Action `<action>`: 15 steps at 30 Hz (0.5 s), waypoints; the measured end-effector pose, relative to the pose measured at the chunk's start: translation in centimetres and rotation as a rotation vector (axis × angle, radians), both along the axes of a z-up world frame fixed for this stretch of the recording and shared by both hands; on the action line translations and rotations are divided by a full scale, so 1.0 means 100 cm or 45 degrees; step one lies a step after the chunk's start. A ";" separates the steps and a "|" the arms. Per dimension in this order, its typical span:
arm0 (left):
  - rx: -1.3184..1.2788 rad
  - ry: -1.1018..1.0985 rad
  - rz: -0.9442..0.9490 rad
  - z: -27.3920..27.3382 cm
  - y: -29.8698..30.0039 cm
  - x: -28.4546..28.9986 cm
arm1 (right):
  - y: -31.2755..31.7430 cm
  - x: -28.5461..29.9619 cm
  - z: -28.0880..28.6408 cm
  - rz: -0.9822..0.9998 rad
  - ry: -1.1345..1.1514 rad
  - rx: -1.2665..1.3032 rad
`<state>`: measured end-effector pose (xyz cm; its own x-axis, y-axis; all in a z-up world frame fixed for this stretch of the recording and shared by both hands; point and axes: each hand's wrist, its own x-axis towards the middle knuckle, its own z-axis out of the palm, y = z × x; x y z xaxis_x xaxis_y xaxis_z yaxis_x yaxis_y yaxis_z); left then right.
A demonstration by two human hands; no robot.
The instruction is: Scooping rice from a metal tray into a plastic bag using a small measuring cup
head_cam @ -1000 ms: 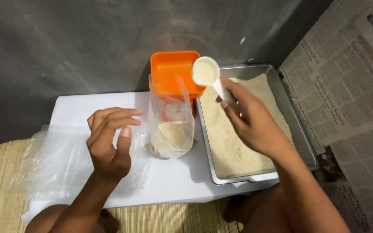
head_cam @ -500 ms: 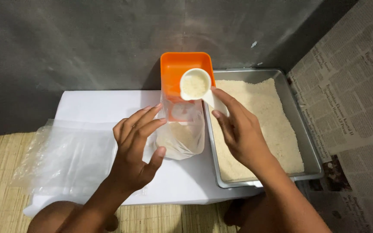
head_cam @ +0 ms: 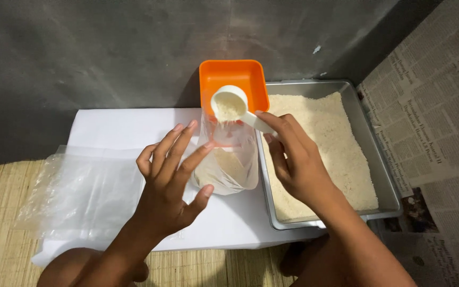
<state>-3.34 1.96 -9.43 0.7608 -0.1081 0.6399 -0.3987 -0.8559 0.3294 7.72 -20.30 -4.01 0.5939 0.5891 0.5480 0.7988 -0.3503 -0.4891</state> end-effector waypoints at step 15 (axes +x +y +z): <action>0.217 -0.017 0.082 0.014 -0.006 -0.008 | -0.010 0.007 -0.010 -0.121 -0.285 -0.038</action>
